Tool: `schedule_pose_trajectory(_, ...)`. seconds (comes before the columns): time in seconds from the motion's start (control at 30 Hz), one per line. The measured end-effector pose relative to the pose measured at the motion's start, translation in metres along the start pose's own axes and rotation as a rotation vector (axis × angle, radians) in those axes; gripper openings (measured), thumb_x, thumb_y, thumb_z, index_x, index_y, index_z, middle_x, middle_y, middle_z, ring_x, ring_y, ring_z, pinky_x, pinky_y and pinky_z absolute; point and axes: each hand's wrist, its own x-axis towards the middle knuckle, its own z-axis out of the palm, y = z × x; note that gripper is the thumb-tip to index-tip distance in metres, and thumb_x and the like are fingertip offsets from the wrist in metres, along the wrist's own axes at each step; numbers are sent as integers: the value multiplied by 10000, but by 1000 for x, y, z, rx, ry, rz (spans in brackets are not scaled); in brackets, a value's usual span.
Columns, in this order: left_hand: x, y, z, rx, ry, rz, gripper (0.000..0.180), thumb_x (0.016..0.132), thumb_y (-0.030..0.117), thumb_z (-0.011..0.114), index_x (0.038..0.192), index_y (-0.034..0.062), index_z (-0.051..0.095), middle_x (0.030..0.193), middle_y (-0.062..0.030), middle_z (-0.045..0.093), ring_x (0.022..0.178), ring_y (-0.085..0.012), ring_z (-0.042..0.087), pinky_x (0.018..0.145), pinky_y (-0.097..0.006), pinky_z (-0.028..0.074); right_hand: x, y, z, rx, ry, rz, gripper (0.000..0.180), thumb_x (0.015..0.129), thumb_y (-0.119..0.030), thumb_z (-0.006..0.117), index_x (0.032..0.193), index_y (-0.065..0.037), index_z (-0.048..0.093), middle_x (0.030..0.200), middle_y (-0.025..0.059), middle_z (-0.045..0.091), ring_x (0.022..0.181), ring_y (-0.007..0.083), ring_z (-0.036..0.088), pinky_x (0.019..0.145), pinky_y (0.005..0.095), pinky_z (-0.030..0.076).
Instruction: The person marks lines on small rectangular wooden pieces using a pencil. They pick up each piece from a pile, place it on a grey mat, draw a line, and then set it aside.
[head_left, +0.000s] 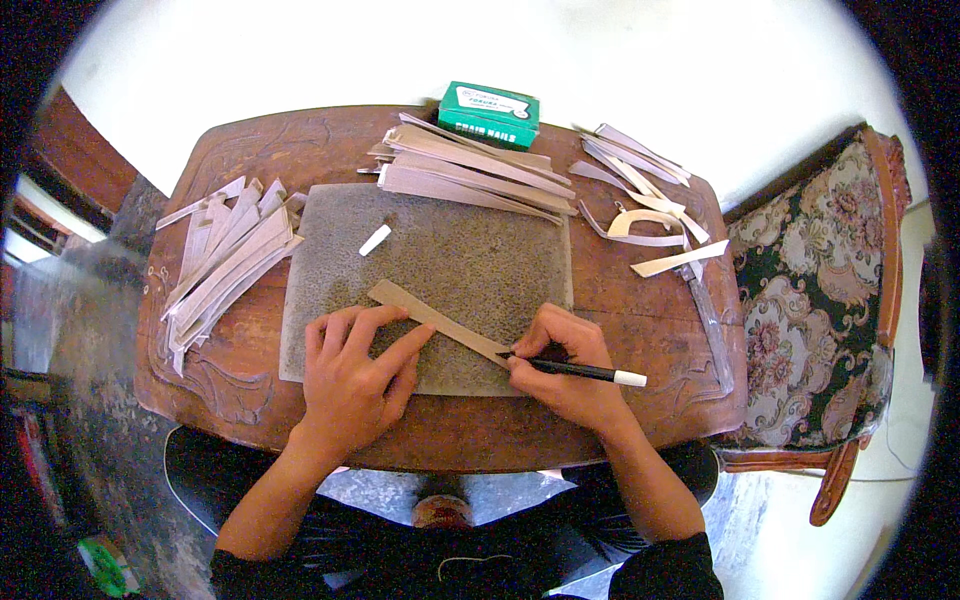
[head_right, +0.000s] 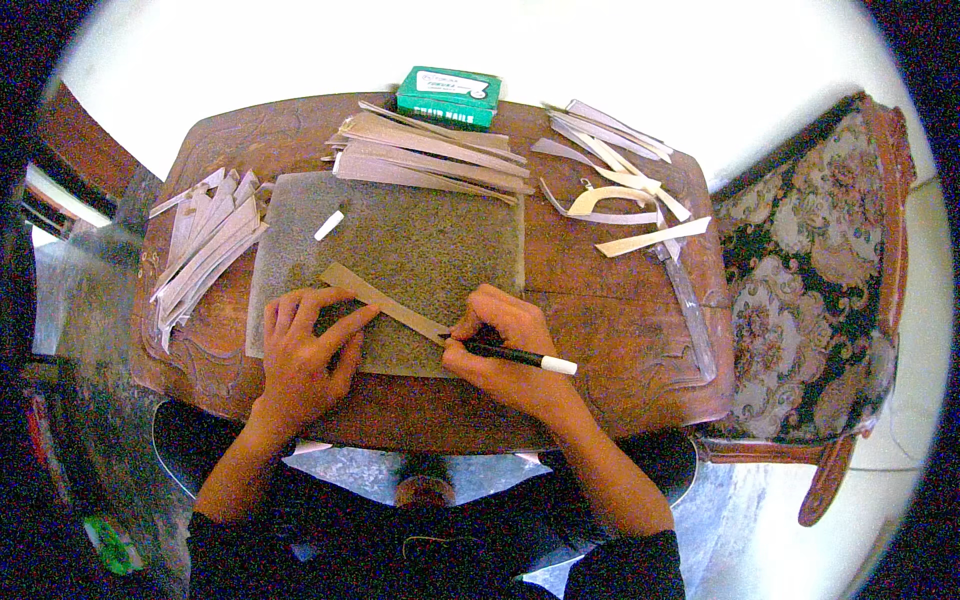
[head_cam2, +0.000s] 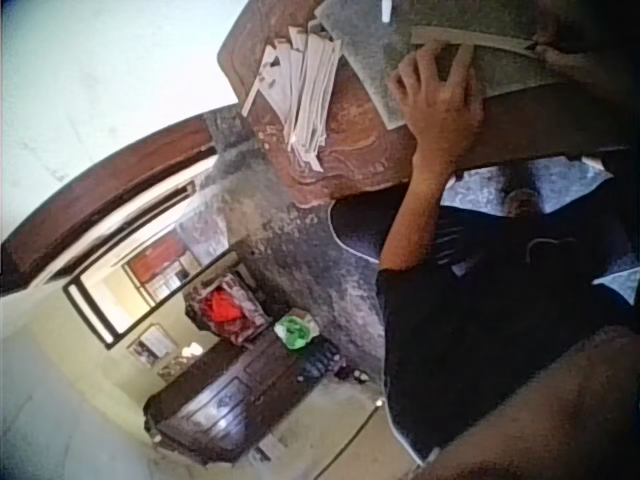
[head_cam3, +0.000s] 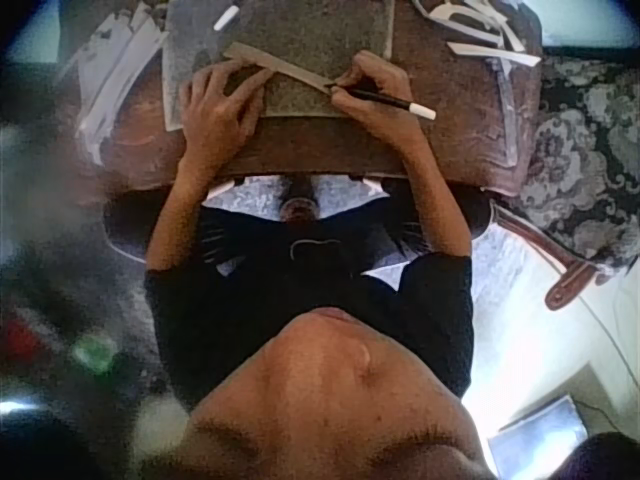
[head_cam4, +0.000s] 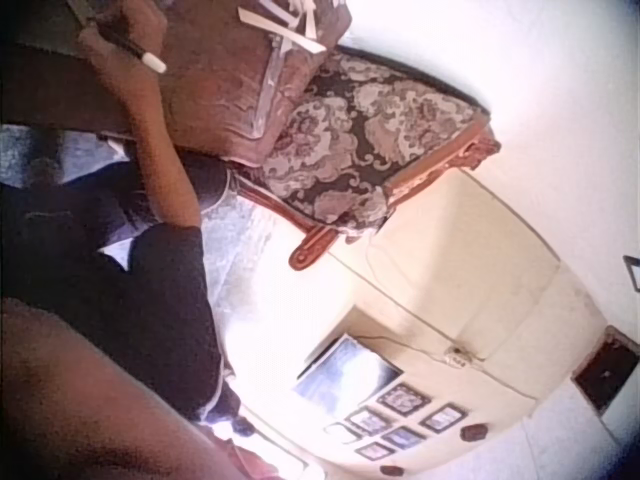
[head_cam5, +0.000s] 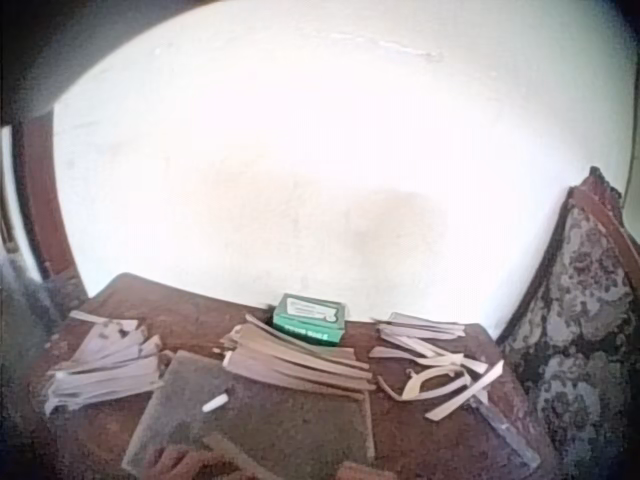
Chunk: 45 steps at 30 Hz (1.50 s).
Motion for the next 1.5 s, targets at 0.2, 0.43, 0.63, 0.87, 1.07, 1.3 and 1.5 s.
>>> schedule_pose_trajectory(0.2,0,0,-1,-1,1,-3,371,797,163,710,1165,205,729,1170,-26,626,1072,-272,552,938,-452,391,-1,2,2,11,0,8,207,698,-19,769,722,-11,564,725,75,608,687,181,633,615,294,474)
schedule_pose_trajectory(0.43,0,1,0,-6,-4,-6,372,793,164,710,1163,203,730,1171,-22,626,1079,-271,549,936,-453,390,-1,2,2,8,5,10,206,698,-17,768,721,-12,563,723,74,602,685,182,633,619,296,479)
schedule_pose_trajectory(0.63,0,0,1,-8,4,-5,375,791,165,712,1164,203,729,1171,-24,627,1079,-274,549,935,-455,388,-1,3,2,32,0,8,215,713,-112,762,745,-30,565,731,108,575,656,244,608,600,342,478)
schedule_pose_trajectory(0.87,-2,0,1,-8,8,3,386,786,167,716,1170,200,728,1198,-20,618,1087,-277,548,944,-461,385,-3,-1,-4,105,29,66,216,715,-103,776,755,-42,573,726,82,607,662,210,621,613,322,490)
schedule_pose_trajectory(1.07,-2,-1,1,-22,-1,6,400,778,165,720,1176,203,729,1210,-15,623,1089,-277,551,955,-460,384,-10,-27,-14,165,-1,-10,198,718,-37,758,721,-38,561,752,82,633,698,183,633,643,293,486)
schedule_pose_trajectory(1.3,-2,-1,3,-20,-2,-4,413,763,161,728,1173,213,733,1201,-16,631,1084,-273,552,961,-461,385,-8,6,-9,47,-3,33,223,707,-134,767,748,-46,567,716,103,584,642,232,604,580,341,463)
schedule_pose_trajectory(1.5,-3,-2,3,-15,-5,-4,406,771,151,719,1173,205,734,1202,-23,627,1081,-277,551,961,-461,386,-6,9,-10,44,-18,55,186,705,-25,740,724,-28,555,732,66,616,707,168,636,639,288,484)
